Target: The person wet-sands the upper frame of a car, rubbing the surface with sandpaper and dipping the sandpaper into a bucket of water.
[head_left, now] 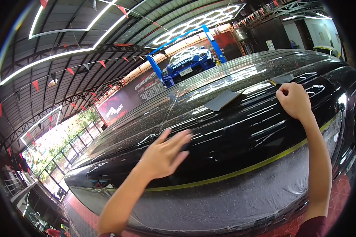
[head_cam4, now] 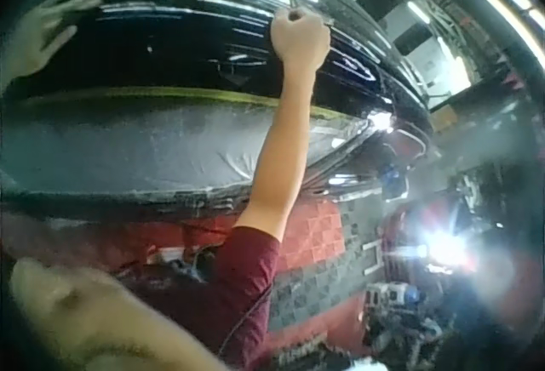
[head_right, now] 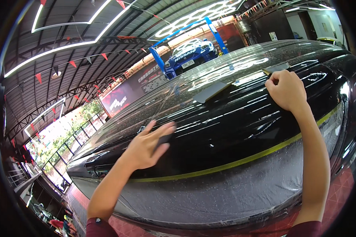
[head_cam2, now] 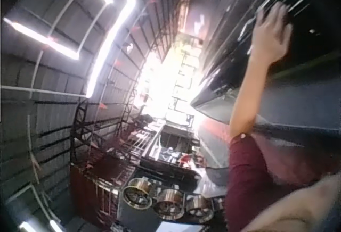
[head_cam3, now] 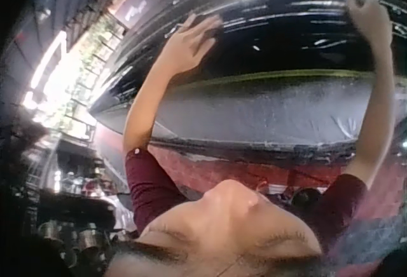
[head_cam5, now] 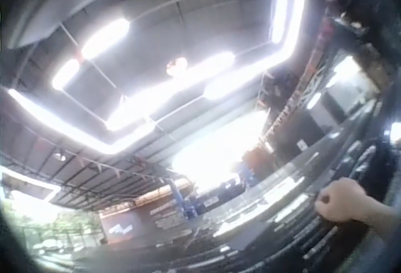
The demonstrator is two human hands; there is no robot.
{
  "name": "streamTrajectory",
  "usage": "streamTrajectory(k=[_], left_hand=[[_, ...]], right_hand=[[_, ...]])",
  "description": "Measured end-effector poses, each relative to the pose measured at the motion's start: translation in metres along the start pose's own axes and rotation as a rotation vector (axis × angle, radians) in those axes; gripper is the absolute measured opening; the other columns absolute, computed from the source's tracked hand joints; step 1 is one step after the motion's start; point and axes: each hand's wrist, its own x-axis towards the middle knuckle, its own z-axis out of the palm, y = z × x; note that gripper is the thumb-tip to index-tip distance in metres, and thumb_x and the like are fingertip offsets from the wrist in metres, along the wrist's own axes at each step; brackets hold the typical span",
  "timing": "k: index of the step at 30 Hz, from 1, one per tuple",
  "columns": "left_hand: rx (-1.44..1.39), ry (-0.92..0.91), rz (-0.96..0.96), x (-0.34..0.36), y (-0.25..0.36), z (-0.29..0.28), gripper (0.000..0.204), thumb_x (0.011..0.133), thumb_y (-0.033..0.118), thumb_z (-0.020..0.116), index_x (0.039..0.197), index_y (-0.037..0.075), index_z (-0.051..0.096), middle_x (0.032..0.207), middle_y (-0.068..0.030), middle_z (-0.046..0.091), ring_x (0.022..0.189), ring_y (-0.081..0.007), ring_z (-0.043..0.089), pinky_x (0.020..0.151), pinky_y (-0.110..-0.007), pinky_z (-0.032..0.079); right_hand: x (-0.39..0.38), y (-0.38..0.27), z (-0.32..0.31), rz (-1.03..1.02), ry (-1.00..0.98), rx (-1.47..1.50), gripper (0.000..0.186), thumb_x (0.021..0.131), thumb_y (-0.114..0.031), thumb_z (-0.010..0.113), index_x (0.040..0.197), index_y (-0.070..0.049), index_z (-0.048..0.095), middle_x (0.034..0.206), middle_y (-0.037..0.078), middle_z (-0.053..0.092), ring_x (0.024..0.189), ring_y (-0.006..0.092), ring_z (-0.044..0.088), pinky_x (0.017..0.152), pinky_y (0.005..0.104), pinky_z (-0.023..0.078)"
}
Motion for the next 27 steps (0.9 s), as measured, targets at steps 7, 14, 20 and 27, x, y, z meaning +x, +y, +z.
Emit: streamTrajectory(k=[7,14,20,27], left_hand=[[0.018,-0.071,-0.209,-0.085,-0.039,-0.023,0.048,0.106,0.015,0.054,0.152,0.001,0.052,0.155,-0.0186,0.057,0.145,-0.0341,0.053,0.131,-0.054,0.026],[-0.029,-0.001,0.073,0.015,-0.002,-0.004,0.048,0.106,0.018,0.055,0.152,0.002,0.051,0.159,-0.0166,0.053,0.144,-0.0357,0.053,0.130,-0.055,0.029],[-0.037,-0.099,-0.166,-0.056,-0.023,-0.015,0.056,0.103,0.012,0.057,0.159,0.010,0.047,0.165,-0.0140,0.048,0.152,-0.0329,0.046,0.130,-0.060,0.023],[-0.122,-0.003,0.185,0.109,0.048,0.007,0.052,0.110,0.022,0.051,0.158,0.007,0.044,0.165,-0.0146,0.047,0.148,-0.0351,0.049,0.130,-0.060,0.026]], right_hand=[[0.001,-0.024,-0.006,0.024,0.007,-0.013,0.028,0.086,-0.028,0.071,0.081,-0.002,0.078,0.080,0.022,0.075,0.084,0.0409,0.074,0.085,0.0478,0.058],[0.003,-0.001,-0.005,0.021,-0.014,0.053,0.026,0.088,-0.027,0.070,0.083,-0.004,0.080,0.079,0.020,0.075,0.085,0.0401,0.074,0.084,0.0489,0.057],[0.001,-0.018,-0.010,-0.009,-0.012,-0.031,0.029,0.088,-0.030,0.068,0.079,-0.004,0.077,0.079,0.020,0.075,0.086,0.0387,0.072,0.092,0.0478,0.053],[0.011,-0.007,-0.007,-0.040,-0.014,0.071,0.025,0.087,-0.028,0.068,0.080,-0.007,0.080,0.076,0.019,0.074,0.081,0.0416,0.073,0.084,0.0497,0.057]])
